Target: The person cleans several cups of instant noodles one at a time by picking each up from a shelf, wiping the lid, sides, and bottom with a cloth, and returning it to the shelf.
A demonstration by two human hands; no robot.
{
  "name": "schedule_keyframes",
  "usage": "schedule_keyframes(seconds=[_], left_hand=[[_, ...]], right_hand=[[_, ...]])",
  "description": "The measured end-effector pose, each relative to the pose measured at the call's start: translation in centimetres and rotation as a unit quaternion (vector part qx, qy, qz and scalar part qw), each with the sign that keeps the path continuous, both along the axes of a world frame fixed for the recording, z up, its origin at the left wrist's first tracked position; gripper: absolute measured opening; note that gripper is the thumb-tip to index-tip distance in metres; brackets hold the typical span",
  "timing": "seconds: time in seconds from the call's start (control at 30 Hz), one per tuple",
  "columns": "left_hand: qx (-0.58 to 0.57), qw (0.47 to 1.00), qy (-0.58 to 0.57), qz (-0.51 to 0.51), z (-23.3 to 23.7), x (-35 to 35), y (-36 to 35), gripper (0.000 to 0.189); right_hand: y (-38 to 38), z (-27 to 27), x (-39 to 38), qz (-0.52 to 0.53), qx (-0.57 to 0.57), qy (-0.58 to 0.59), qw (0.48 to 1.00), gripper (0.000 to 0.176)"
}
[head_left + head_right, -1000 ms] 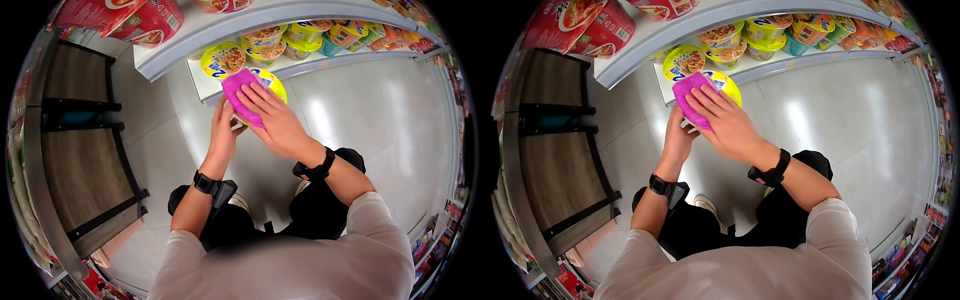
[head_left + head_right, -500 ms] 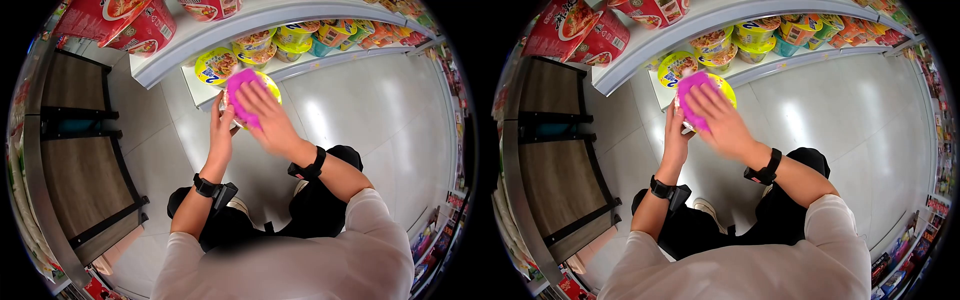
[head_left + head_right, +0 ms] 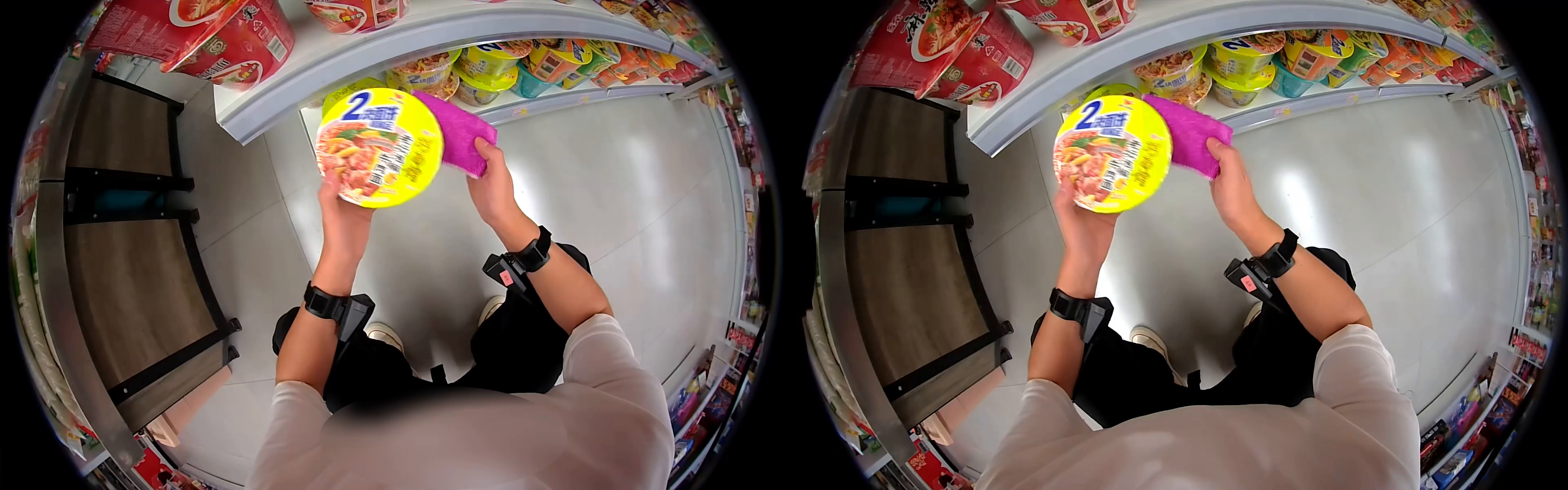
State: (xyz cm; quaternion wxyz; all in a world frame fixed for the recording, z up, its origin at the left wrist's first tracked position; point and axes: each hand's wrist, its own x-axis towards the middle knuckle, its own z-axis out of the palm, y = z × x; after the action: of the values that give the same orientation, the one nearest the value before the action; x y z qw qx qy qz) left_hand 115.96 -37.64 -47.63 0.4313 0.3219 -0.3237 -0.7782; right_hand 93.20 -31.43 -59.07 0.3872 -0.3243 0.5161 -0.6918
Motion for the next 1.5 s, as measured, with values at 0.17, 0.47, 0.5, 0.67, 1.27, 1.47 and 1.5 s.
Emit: schedule_keyframes(seconds=[0.17, 0.47, 0.5, 0.67, 1.27, 1.47, 1.5], left_hand=[[-0.078, 0.995, -0.012, -0.061, -1.6, -0.4, 0.9, 0.072], [-0.324, 0.879, -0.291, -0.196, -2.1, 0.5, 0.1, 0.118], [-0.383, 0.833, -0.369, -0.151, -0.7, 0.2, 0.5, 0.124], [-0.356, 0.879, -0.299, -0.109, 0.5, 0.2, 0.3, 0.119], [-0.051, 0.992, -0.112, 0.029, -2.6, -2.3, 2.2, 0.054], [0.005, 0.999, -0.033, 0.016, -2.2, -1.7, 1.7, 0.051], [0.027, 1.000, 0.004, -0.002, -1.8, -1.7, 1.6, 0.050]], right_hand=[[-0.1, 10.2, 2.5, 0.008, 0.043, -0.274, 0.961, 0.046], [-0.9, 9.9, 1.4, 0.105, 0.124, -0.367, 0.916, 0.047], [-0.9, 10.0, 1.5, 0.105, 0.125, -0.367, 0.916, 0.047], [-1.0, 9.9, 2.1, 0.140, 0.141, -0.335, 0.921, 0.047], [1.0, 13.0, 5.6, 0.124, -0.051, 0.549, 0.825, 0.072], [1.0, 15.0, 5.2, 0.159, -0.095, 0.601, 0.778, 0.057], [1.1, 14.9, 4.9, 0.160, -0.096, 0.600, 0.778, 0.057]])
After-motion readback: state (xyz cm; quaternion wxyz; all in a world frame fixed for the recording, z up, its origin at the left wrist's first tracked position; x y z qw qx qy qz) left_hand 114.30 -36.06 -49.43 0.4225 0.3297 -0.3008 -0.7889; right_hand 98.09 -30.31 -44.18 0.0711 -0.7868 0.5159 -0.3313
